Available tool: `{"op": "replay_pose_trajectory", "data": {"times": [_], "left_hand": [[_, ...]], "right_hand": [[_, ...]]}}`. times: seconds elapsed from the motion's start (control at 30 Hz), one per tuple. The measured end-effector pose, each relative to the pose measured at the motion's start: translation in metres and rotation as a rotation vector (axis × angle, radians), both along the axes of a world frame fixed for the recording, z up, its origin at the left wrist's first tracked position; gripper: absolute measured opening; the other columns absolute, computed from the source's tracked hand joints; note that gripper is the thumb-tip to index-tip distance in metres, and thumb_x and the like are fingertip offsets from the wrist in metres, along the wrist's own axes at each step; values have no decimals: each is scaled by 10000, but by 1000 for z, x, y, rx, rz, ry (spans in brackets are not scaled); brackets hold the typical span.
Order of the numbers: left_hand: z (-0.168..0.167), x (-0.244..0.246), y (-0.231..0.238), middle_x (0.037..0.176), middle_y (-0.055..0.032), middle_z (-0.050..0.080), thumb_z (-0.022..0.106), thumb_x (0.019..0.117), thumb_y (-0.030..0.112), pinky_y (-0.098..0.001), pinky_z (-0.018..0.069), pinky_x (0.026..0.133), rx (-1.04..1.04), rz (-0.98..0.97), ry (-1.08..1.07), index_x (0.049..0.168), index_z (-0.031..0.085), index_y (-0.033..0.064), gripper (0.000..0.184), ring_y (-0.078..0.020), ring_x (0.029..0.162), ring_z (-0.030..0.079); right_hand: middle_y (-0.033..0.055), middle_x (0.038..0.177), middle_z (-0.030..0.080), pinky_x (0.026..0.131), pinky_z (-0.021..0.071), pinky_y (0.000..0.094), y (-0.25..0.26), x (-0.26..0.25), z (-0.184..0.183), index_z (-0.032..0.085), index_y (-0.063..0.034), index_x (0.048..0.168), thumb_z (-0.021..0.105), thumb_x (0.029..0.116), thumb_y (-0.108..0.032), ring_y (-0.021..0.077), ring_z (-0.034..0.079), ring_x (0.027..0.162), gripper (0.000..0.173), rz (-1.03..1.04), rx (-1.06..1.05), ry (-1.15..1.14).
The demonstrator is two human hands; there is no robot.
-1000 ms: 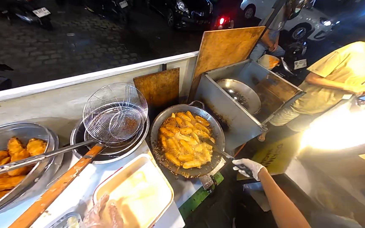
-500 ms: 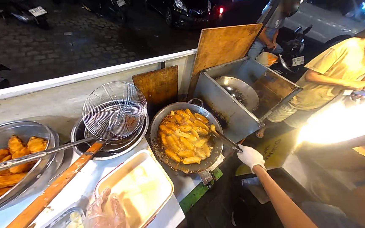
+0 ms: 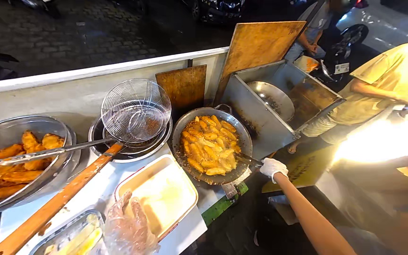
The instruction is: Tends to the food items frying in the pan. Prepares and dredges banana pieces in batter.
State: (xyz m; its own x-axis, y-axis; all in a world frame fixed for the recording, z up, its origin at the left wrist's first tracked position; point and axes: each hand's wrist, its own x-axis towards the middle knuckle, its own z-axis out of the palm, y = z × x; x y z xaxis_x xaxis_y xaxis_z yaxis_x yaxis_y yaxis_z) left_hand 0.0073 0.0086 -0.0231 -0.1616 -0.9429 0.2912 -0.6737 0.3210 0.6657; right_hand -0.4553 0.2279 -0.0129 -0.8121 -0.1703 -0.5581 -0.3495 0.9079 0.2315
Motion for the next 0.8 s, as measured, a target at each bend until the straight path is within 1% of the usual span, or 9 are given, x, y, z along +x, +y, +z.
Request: {"op": "replay_pose_trajectory", "data": {"times": [0.13, 0.2, 0.27, 0.33, 0.43, 0.57, 0.67, 0.73, 0.8], "left_hand": [[9, -2, 2, 1297, -188, 663, 566, 987, 238, -464, 452, 1105, 45, -4, -22, 1323, 626, -1, 417, -312, 1246, 613], [12, -5, 2, 1294, -186, 667, 569, 988, 234, -465, 447, 1109, 34, -2, -23, 1314, 634, 3, 405, -314, 1248, 613], [13, -6, 1, 1270, -198, 674, 571, 980, 225, -484, 456, 1090, 18, 0, -21, 1292, 643, -9, 397, -333, 1224, 623], [11, -5, 1, 1272, -200, 673, 564, 984, 236, -493, 461, 1083, 13, 6, -26, 1291, 644, -7, 400, -340, 1221, 625], [5, -5, -1, 1268, -179, 680, 563, 985, 262, -478, 470, 1081, 4, 19, -43, 1290, 655, 13, 404, -315, 1217, 631], [14, -7, 3, 1296, -192, 663, 553, 995, 255, -494, 449, 1100, 56, 4, -62, 1314, 636, 8, 412, -335, 1255, 606], [16, -8, 3, 1282, -210, 665, 558, 987, 222, -490, 450, 1097, 39, -10, -50, 1304, 634, -14, 404, -354, 1239, 612], [10, -7, 1, 1264, -201, 674, 559, 982, 228, -467, 465, 1088, 8, -6, -46, 1297, 638, -12, 404, -332, 1222, 624], [10, -6, 2, 1267, -202, 675, 568, 987, 223, -474, 462, 1091, 6, -5, -44, 1299, 637, -16, 398, -335, 1227, 624]], "right_hand": [[147, 1239, 715, 932, 526, 642, -7, -4, -32, 697, -155, 1236, 658, 892, -370, 358, 675, 1176, 407, -69, -106, 53], [151, 1204, 720, 924, 542, 593, -1, -9, -34, 680, -126, 1262, 658, 913, -358, 325, 695, 1119, 419, -194, -239, -3], [138, 1048, 710, 808, 585, 439, 14, -18, -37, 662, -56, 1253, 704, 941, -285, 241, 703, 894, 389, -446, -514, -171], [83, 888, 646, 626, 526, 299, 29, -25, -36, 648, -42, 1193, 682, 978, -224, 148, 611, 687, 283, -704, -728, -366], [49, 813, 661, 496, 436, 230, 36, -36, -47, 638, -85, 1142, 621, 1017, -291, 92, 547, 562, 241, -819, -775, -535], [51, 831, 653, 514, 447, 240, 21, -40, -73, 645, -79, 1170, 640, 1006, -261, 100, 549, 582, 245, -764, -773, -507], [82, 947, 674, 628, 504, 288, 21, -35, -76, 653, -67, 1267, 673, 988, -200, 133, 602, 705, 310, -615, -764, -447], [103, 1014, 699, 680, 539, 337, 31, -32, -73, 645, -105, 1341, 698, 973, -209, 170, 648, 784, 387, -531, -751, -392], [125, 1123, 717, 802, 580, 438, 43, -24, -55, 634, -176, 1398, 723, 948, -277, 240, 701, 926, 469, -410, -617, -294]]}}
